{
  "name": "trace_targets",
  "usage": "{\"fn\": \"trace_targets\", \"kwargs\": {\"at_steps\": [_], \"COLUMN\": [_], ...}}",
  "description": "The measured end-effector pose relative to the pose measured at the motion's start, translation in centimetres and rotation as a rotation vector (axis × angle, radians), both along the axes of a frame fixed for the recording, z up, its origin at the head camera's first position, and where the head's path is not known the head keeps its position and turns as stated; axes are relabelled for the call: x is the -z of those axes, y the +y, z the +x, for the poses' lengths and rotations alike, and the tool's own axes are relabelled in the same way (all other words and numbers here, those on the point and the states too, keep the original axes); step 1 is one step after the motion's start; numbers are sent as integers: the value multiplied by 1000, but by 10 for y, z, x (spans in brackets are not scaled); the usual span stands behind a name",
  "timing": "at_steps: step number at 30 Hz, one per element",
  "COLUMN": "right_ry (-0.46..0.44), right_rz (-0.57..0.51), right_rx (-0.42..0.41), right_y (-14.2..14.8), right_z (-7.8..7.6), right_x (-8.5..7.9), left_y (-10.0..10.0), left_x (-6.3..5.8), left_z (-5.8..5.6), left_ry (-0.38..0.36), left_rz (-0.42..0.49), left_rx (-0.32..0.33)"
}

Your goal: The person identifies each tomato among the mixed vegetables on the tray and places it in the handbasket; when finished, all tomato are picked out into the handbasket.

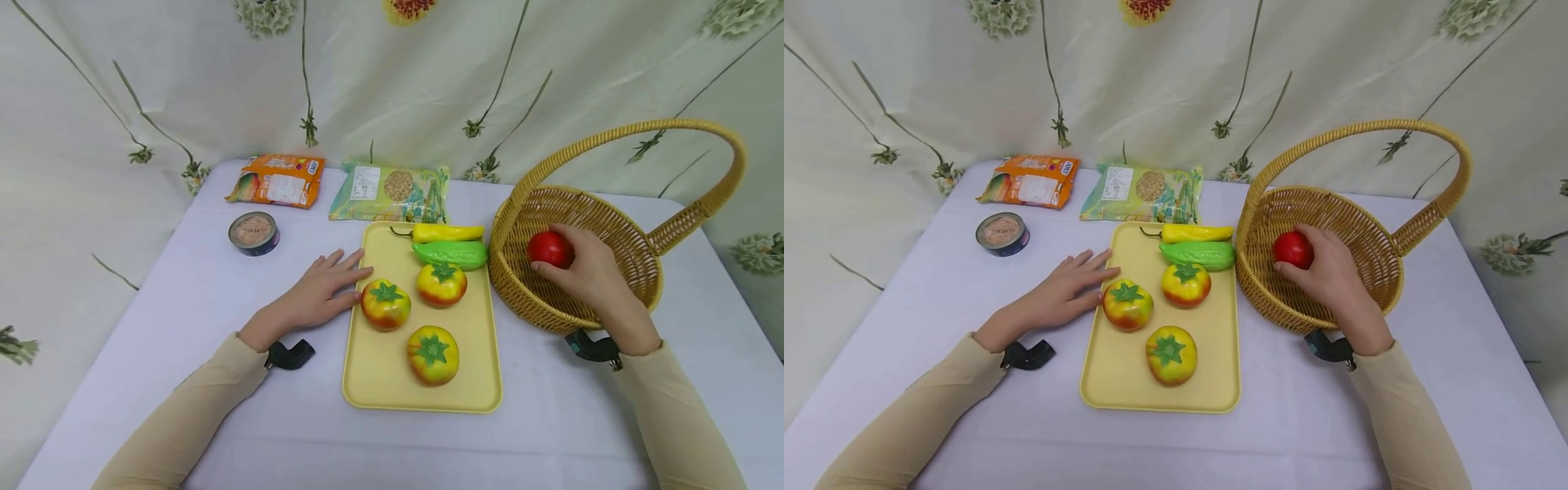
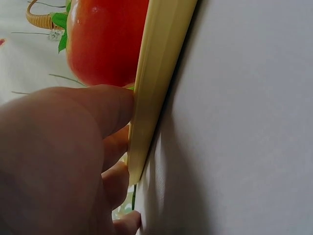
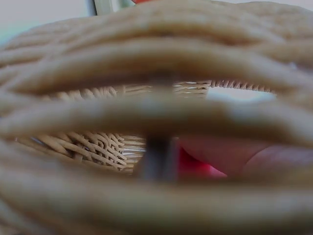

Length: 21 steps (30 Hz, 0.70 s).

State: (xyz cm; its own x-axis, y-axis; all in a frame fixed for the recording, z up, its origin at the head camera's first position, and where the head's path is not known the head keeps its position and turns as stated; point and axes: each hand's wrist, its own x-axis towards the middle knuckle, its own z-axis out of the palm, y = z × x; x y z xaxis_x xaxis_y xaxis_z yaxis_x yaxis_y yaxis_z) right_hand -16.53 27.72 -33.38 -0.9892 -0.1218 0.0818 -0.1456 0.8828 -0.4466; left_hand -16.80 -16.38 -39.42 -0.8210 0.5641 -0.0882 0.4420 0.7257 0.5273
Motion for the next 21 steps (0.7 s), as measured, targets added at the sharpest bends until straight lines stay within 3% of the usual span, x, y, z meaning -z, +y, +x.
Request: {"fn": "trace_targets", "kwargs": {"at_steps": [8,21], "right_ry": [-83,-92], "right_rz": [33,69], "right_rx": [-19,-88], "right_y": [0,3], "right_z": [-1,-4], "right_x": [0,2], "left_y": [2,0], "left_x": [-1,-2], "left_z": [-1,-2], "left_ry": [1,-6], "left_rz": [-1,-6], "left_rx": [3,-1]}}
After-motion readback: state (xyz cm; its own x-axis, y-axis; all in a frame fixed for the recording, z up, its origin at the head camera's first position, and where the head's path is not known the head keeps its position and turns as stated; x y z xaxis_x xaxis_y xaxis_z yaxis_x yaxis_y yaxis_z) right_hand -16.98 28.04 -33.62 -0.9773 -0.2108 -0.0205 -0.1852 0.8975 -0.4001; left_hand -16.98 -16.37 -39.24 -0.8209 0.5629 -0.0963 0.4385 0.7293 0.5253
